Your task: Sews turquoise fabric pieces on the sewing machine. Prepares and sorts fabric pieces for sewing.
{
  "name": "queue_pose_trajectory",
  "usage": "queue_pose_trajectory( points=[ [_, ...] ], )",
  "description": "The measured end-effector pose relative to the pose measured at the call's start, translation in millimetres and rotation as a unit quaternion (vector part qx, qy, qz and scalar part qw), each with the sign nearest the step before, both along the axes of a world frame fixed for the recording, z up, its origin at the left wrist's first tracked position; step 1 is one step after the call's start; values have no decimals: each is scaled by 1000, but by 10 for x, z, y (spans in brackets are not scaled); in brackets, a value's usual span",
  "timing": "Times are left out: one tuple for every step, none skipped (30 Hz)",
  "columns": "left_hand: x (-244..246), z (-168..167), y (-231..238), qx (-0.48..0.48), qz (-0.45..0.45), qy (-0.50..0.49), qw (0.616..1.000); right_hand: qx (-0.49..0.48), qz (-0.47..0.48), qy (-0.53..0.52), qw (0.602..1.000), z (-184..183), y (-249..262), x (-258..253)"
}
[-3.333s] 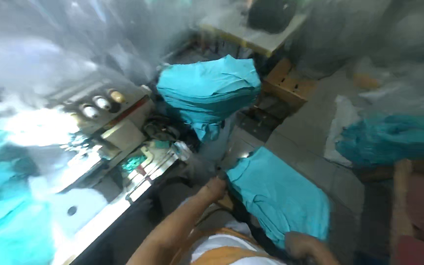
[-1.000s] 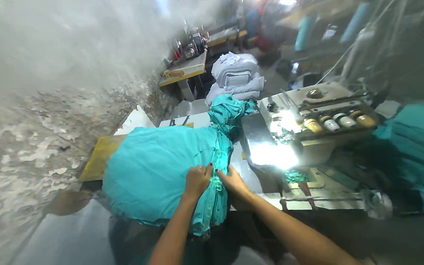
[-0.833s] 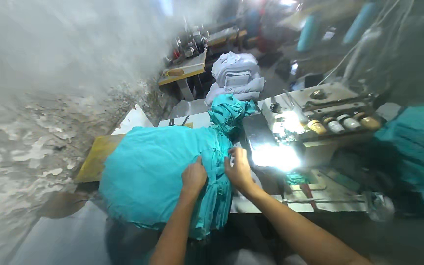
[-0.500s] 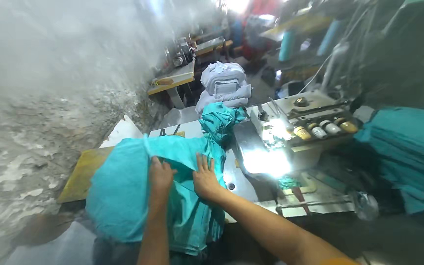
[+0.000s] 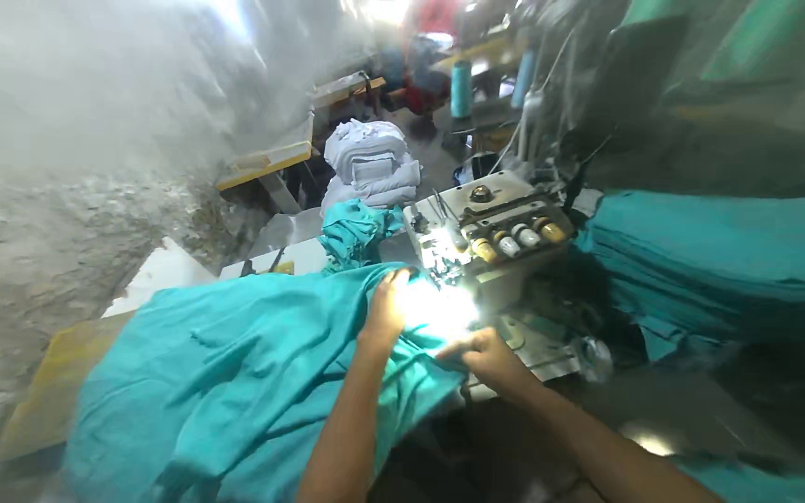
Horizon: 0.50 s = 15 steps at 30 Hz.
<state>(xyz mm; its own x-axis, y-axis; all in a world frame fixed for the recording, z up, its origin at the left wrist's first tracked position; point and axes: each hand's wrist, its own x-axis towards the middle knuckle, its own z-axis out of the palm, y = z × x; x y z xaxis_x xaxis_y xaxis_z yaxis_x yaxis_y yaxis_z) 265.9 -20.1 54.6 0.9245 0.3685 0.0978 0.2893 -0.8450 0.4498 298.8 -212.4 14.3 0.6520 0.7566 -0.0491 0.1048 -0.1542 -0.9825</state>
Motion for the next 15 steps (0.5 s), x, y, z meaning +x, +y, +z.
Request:
queue_pose_trajectory(
  points=[
    [-45,122,-210,27,22,73,997,-10,17,28,999,-41,-100,37],
    [-74,274,-408,53,40,148,987,-11,23,56,998,-54,-170,58],
    [-76,404,-559,74,45,206,975,-10,24,72,997,-53,-216,71],
    [-44,457,-625,86,43,229,969,-6,23,72,997,-58,-236,82],
    [9,443,-607,82,39,227,970,-2,22,57,998,-79,-227,94],
    [74,382,-529,74,27,218,973,0,18,26,999,-120,-191,105],
    [131,297,-416,59,6,202,978,5,10,-15,1000,-192,-144,121],
    [157,209,-288,37,-23,167,985,16,2,-61,998,-291,-102,140],
    [149,154,-161,9,-59,131,990,35,-5,-102,994,-401,-76,155],
    [116,165,-47,-31,-97,103,989,64,-16,-137,988,-533,-60,169],
    [77,220,64,-68,-134,65,987,101,-29,-161,981,-673,-54,186],
    [50,302,175,-103,-152,28,983,142,-42,-162,976,-782,-65,203],
    [41,389,276,-143,-128,-1,981,186,-54,-137,972,-856,-82,224],
    [73,450,372,-170,-71,-36,982,226,-65,-89,968,-889,-95,247],
    [166,469,484,-171,2,-81,982,246,-81,-32,965,-888,-96,261]
  ],
)
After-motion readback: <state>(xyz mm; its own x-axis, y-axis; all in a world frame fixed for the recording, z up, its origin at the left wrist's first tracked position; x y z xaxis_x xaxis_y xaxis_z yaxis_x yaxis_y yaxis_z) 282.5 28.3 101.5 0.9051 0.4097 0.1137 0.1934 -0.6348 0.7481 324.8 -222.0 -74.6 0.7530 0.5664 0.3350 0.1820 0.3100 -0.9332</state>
